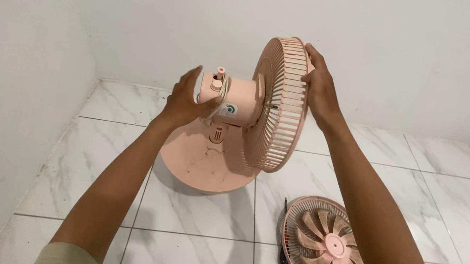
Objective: The person uses a screwdriver to loosen a screw on the front grill of a pink electric fan, then removes the front grill, the fan blade, and the rear grill. The person places each removed part on the floor and repeatedly tilts the fan head to inspect the interior.
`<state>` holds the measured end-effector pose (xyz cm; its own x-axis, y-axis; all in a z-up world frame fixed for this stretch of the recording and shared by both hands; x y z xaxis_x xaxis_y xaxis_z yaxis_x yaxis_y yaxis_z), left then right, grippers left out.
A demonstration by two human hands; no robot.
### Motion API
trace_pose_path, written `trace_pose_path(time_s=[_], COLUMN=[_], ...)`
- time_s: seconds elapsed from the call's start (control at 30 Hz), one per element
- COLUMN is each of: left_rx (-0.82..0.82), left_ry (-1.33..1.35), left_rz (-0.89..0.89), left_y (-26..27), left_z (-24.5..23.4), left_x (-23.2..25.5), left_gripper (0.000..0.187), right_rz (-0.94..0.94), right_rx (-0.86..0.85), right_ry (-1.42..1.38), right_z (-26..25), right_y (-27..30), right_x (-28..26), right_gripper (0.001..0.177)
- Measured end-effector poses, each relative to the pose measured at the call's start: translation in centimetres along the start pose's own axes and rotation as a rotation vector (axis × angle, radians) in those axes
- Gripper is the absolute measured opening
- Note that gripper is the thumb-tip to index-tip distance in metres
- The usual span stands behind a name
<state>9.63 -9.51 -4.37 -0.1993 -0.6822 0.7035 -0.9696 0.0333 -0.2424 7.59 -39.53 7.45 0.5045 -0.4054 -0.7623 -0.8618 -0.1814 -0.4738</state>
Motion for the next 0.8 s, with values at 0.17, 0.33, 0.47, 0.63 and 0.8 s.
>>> trace_pose_path(time_s=[0.17, 0.33, 0.47, 0.63, 0.8], left_rx=[-0.087, -0.028, 0.006, 0.056, 0.282], left_ry=[0.196, 0.340, 0.363, 0.296, 0.130], left_rz=[-0.012, 0.075, 0.073, -0.039, 0.013], left_y=[-0.4, 0.2, 1.1, 2.8, 3.9], left_z=[0.3, 0.0, -0.2, -0.5, 0.1], left_x=[0.6, 1.0, 1.4, 2.0, 3.5], left_gripper=[0.103, 0.096, 0.095, 0.097, 0.089], right_rz=[-0.030, 0.024, -0.193, -0.167, -0.598], right_rx=[-0.021, 0.029, 0.170, 0.381, 0.428], right_ry=[-0.042, 0.054, 0.282, 0.597, 0.921], right_z=[-0.6, -0.2, -0.6, -0.4, 4.9], right_y=[-0.5, -0.4, 0.6, 0.9, 3.8], right_x=[0.2, 0.1, -1.5, -2.6, -5.3], right_gripper=[0.072, 0.067, 0.061, 0.057, 0.063])
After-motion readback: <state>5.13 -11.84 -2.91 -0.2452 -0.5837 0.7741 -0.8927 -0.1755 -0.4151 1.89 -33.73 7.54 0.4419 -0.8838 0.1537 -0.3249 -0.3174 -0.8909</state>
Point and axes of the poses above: each hand's wrist, its own y-axis away from the middle knuckle, its own z-axis out of the palm, x = y × z, the point moved 5 cm from there along -y, towards the middle knuckle, and after that the axes turned 5 degrees about -z, right-handed, at the moved point
